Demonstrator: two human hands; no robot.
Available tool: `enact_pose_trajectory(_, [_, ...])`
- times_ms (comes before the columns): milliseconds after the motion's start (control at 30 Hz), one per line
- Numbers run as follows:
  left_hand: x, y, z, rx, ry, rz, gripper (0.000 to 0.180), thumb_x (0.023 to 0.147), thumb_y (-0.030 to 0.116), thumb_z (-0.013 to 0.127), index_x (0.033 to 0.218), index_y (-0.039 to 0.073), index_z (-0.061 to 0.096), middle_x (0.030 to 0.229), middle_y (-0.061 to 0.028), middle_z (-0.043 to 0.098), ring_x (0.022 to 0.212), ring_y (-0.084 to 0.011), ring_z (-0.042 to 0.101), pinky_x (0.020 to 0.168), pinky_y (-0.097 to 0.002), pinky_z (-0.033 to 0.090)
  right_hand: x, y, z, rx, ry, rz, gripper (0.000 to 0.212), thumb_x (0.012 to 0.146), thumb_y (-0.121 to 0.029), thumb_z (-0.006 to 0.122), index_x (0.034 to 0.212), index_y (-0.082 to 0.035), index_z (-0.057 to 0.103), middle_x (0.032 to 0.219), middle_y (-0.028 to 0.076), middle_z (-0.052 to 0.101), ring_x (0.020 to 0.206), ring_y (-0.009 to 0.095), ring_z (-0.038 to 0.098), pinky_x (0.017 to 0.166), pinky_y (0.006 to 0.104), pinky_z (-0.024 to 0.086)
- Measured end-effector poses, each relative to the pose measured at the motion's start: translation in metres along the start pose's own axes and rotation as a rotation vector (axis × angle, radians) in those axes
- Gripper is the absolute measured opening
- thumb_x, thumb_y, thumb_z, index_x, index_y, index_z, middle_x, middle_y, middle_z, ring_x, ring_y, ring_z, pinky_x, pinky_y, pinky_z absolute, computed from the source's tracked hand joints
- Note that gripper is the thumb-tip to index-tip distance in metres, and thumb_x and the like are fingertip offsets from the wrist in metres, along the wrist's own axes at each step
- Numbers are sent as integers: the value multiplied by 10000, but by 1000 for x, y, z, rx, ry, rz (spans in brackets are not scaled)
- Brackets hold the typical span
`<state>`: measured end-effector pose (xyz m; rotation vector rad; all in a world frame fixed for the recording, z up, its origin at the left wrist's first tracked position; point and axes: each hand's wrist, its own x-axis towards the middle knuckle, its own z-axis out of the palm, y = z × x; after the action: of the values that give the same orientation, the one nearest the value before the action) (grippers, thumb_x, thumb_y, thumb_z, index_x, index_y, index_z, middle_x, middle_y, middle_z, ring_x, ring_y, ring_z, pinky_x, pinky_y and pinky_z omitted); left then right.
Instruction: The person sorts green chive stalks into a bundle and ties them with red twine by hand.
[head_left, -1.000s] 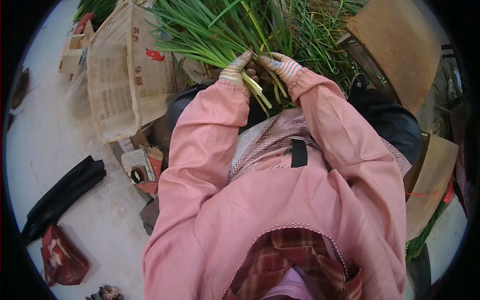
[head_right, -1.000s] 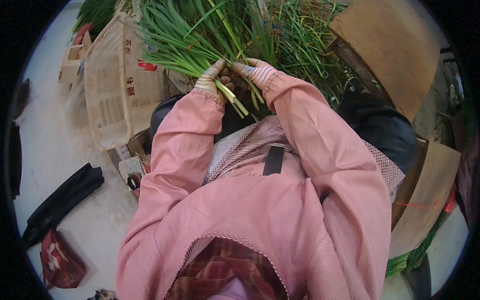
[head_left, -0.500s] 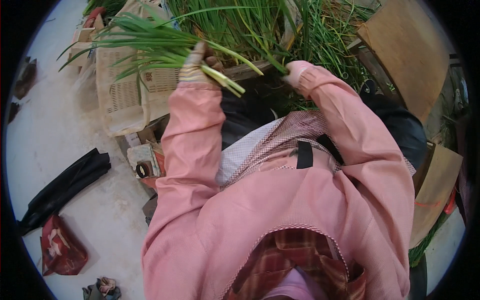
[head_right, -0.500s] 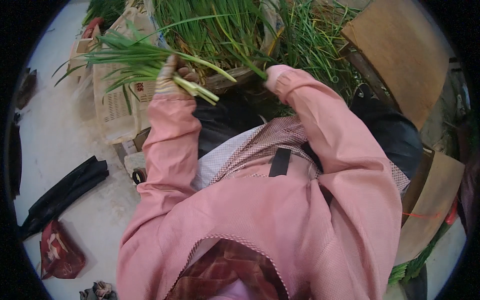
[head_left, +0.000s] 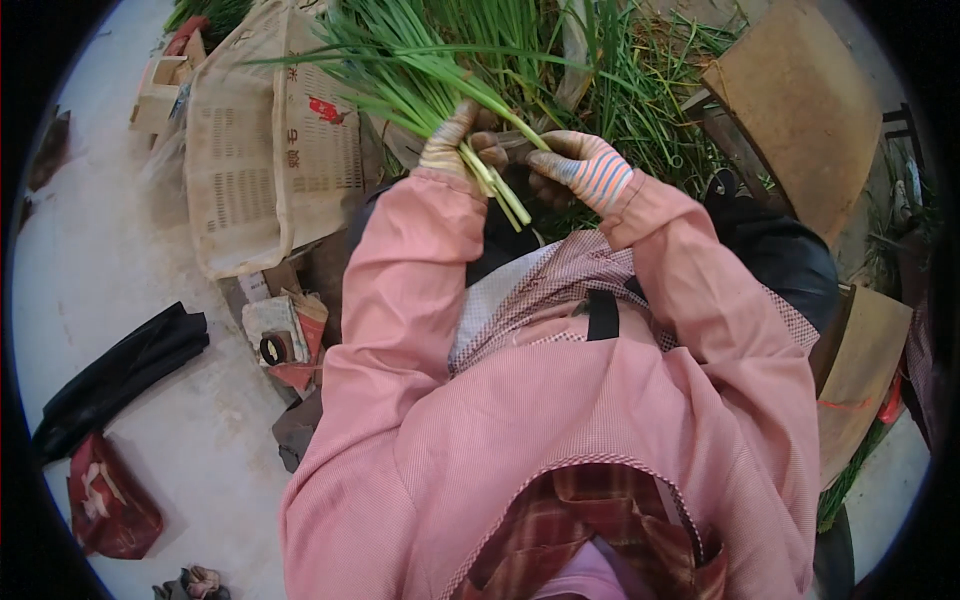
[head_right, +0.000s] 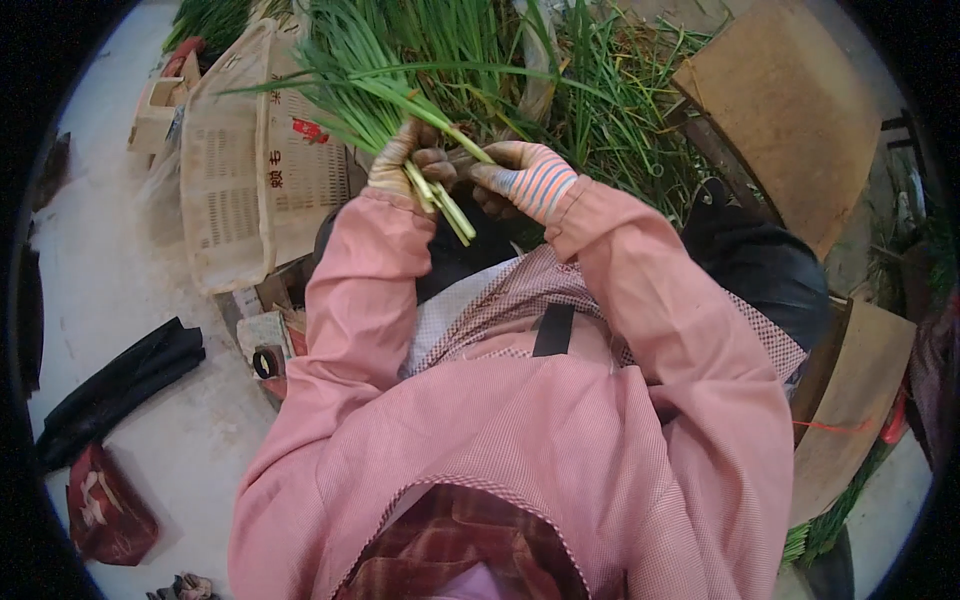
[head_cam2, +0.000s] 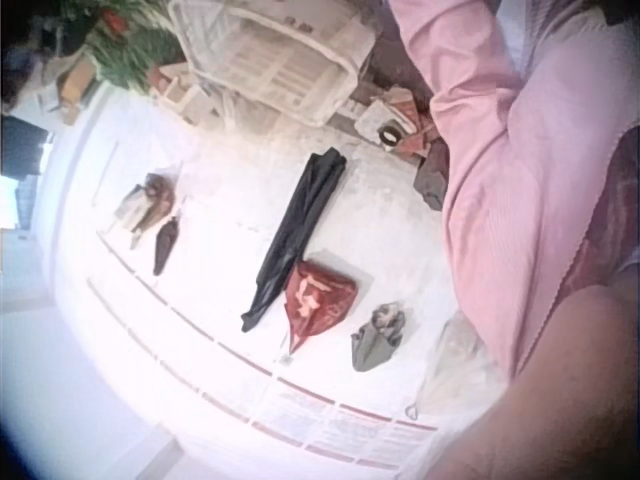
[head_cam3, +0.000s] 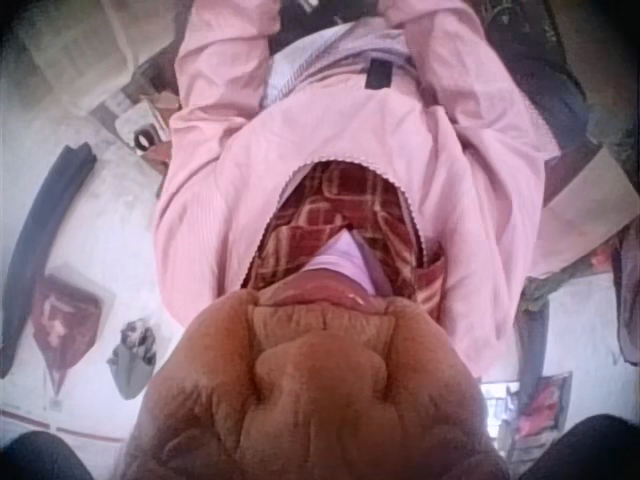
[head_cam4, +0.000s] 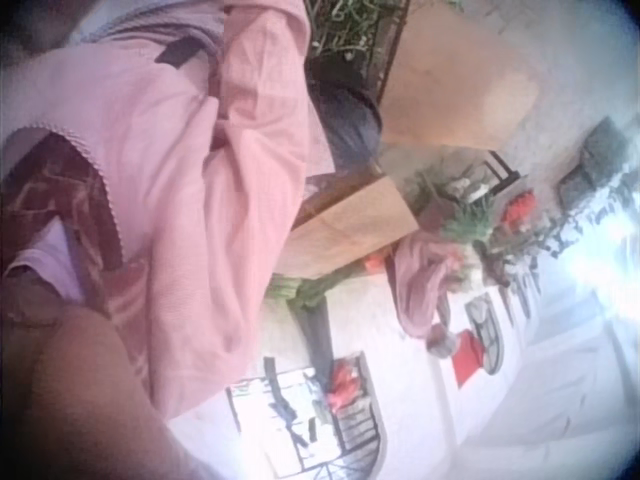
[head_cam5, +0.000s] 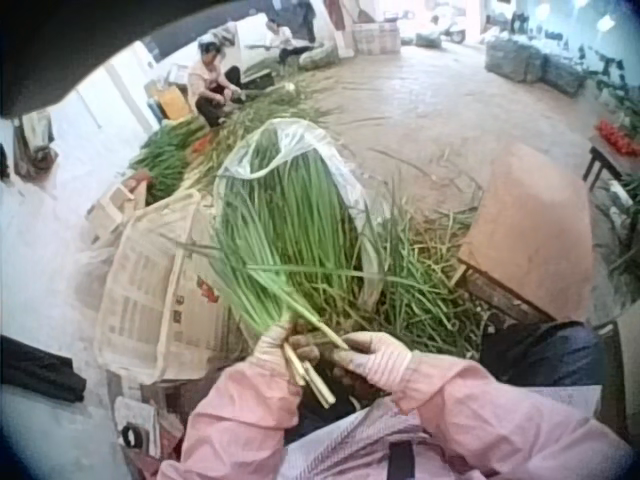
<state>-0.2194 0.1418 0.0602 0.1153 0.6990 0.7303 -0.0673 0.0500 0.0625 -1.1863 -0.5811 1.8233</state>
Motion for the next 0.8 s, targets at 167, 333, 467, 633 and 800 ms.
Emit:
enact_pose_trajectory(167, [-20, -41, -17, 170, 394, 108, 135, 741, 224, 639, 815, 144, 560, 627, 33, 493, 429, -86, 390, 361, -210, 312, 9, 44, -8, -46, 192, -190, 247, 741, -119, 634, 961, -18, 581, 775, 25, 589, 668, 68, 516, 608, 195, 430])
enact_pose_trajectory(333, [-27, -33, -12, 232, 373, 79, 165, 732, 233, 647, 721, 124, 523, 554, 15, 475, 386, -99, 402, 337, -225, 318, 2, 41, -5, -348, 21, -168, 326, 714, -111, 660, 994, 14, 552, 844, 51, 591, 772, 100, 523, 705, 235, 434])
enact_pose_trajectory(467, [-32, -35, -15, 327, 277, 6, 142, 729, 223, 641, 745, 115, 550, 536, -3, 489, 381, -110, 433, 333, -237, 336, -1, 28, -3, -161, -60, -139, 411, 713, -178, 670, 1045, -6, 498, 943, 67, 563, 861, 129, 512, 754, 268, 422])
enact_pose_trajectory(633, [-36, -57, -12, 380, 272, 55, 134, 725, 196, 640, 774, 106, 554, 543, -14, 507, 362, -115, 421, 318, -213, 335, 6, 33, -2, 4, -26, -202, 290, 734, -144, 644, 969, -17, 530, 859, 61, 593, 756, 133, 553, 677, 258, 452])
enact_pose_trajectory(800, [-32, -63, -13, 447, 332, 167, 153, 705, 190, 659, 756, 88, 558, 547, -22, 513, 380, -126, 440, 330, -242, 361, 4, 32, 0, 155, 69, -19, 248, 737, -100, 628, 954, -19, 540, 790, 61, 606, 684, 130, 561, 616, 253, 460])
